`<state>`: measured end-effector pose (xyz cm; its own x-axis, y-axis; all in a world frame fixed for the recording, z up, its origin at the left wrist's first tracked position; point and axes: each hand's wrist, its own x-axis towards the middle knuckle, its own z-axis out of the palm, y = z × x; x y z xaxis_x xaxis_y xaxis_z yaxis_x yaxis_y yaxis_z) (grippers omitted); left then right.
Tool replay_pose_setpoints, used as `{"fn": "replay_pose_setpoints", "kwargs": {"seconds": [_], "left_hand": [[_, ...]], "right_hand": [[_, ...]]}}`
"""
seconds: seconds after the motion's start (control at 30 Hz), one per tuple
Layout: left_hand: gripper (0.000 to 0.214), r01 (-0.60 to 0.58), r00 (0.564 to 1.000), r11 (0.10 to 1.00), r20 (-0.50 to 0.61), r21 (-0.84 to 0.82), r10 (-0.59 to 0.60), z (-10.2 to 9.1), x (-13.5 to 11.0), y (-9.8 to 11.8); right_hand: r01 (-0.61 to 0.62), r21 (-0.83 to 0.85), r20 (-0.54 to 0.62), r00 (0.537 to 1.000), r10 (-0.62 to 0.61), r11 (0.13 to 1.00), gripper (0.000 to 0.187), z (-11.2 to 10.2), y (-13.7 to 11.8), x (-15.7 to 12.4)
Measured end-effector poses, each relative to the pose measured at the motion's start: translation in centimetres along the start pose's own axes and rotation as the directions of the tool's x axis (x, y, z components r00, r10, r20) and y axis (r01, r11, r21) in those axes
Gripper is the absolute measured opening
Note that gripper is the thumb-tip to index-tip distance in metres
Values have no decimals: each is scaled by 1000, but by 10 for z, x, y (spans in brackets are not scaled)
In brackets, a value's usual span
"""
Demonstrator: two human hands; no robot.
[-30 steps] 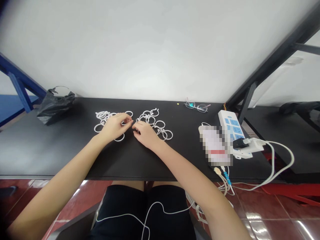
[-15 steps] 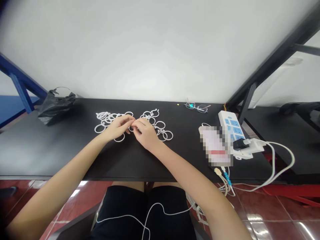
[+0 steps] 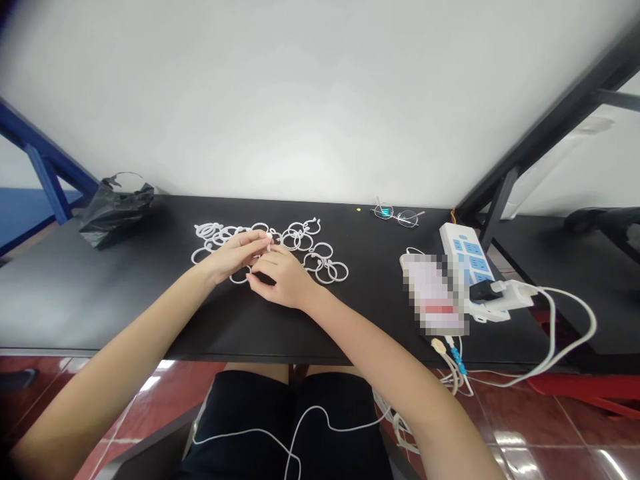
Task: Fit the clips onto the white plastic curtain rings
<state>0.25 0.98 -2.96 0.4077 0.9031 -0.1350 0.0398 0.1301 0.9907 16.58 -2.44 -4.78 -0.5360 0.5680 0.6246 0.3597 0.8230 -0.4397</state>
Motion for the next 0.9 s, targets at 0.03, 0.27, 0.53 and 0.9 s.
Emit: {"fn": "replay_pose_setpoints", "kwargs": {"seconds": [0.03, 0.27, 0.53, 0.9], "left_hand": [[30, -23, 1000, 1000, -15, 3, 23, -1, 0, 1], [33, -142, 976, 990, -168, -8, 139, -7, 2, 4], [32, -323, 939, 895, -15, 306, 344, 0, 1, 1], [48, -308, 950, 916, 131, 258, 283, 0, -4, 1]], "right_hand": [[2, -6, -4, 1000, -2, 1000, 16, 0, 0, 0], [-211, 143, -362, 898, 250, 967, 10, -9, 3, 0], [-374, 505, -239, 805, 542, 778, 27, -10, 11, 3], [-319, 536, -242, 829, 504, 782, 22, -8, 18, -1]]}}
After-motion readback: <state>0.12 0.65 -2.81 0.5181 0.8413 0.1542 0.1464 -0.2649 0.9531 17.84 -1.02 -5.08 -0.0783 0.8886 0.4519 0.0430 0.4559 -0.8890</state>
